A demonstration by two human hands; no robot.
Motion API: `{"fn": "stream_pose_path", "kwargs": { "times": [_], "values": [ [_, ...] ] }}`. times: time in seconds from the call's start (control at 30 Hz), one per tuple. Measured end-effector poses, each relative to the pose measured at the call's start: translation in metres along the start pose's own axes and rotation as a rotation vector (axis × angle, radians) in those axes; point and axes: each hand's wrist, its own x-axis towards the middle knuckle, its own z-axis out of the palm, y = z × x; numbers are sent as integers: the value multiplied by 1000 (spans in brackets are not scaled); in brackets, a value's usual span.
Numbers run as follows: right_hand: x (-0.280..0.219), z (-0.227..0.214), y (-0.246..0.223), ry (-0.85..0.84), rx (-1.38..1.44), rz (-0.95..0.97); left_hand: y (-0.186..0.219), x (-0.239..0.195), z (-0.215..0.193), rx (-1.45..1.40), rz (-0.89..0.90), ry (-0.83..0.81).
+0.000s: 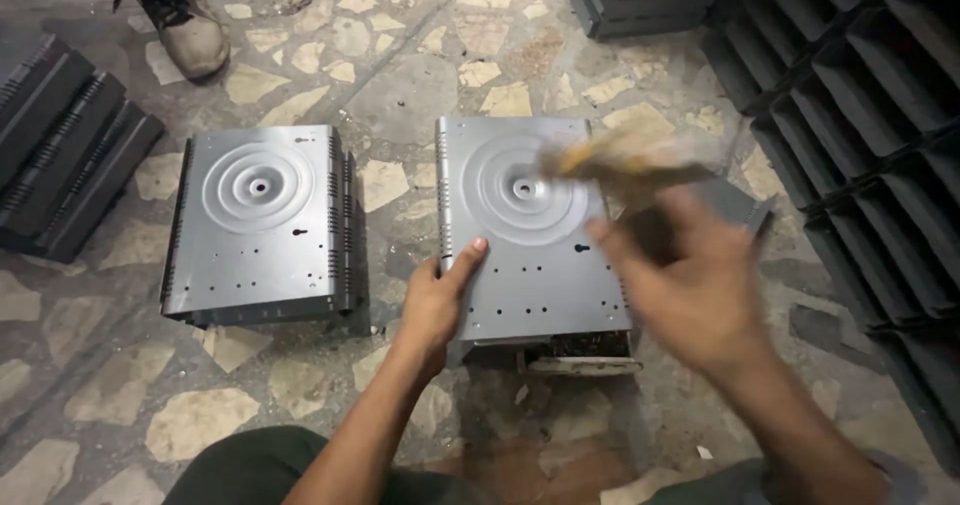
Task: The person sits on the floor and hammers nails into stamped metal panels placed over a metal block, drawing nails one at a time from a box. They press panels onto the block, hammer nails along the edges, and stack finished panels onto a large pile of completed parts.
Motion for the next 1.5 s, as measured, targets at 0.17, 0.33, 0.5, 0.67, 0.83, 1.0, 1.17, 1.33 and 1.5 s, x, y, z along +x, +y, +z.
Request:
{"fn": "stream_pose_path", "kwargs": {
  "times": [0.17, 0.33, 0.5, 0.67, 0.83, 1.0, 1.17, 1.33, 1.5],
  "values": [
    [-9, 9, 1, 307, 702, -219, 5, -4, -1, 57, -16, 42],
    [-6, 43, 61, -25, -74, -300, 3, -7, -2, -64, -9, -33],
    [-6, -23, -13, -28, -211, 35, 0, -5, -2, -25, 8, -29],
    [-16, 2, -15, 550, 667, -246, 2, -2, -4, -9, 10, -4],
    [-5, 25, 29, -161, -207, 106, 1, -5, -2, -39, 22, -35],
    [-23, -29, -25, 62, -54, -20, 4, -10, 1, 6, -3, -3],
    [-30, 16, 2, 499, 899, -294, 1, -3, -5, 35, 5, 8],
    [-18, 43, 47, -270, -310, -156, 3, -8, -7, 37, -14, 5],
    [-29, -30, -47, 122, 120, 27, -8, 0, -5, 128, -5, 41]
  ]
}}
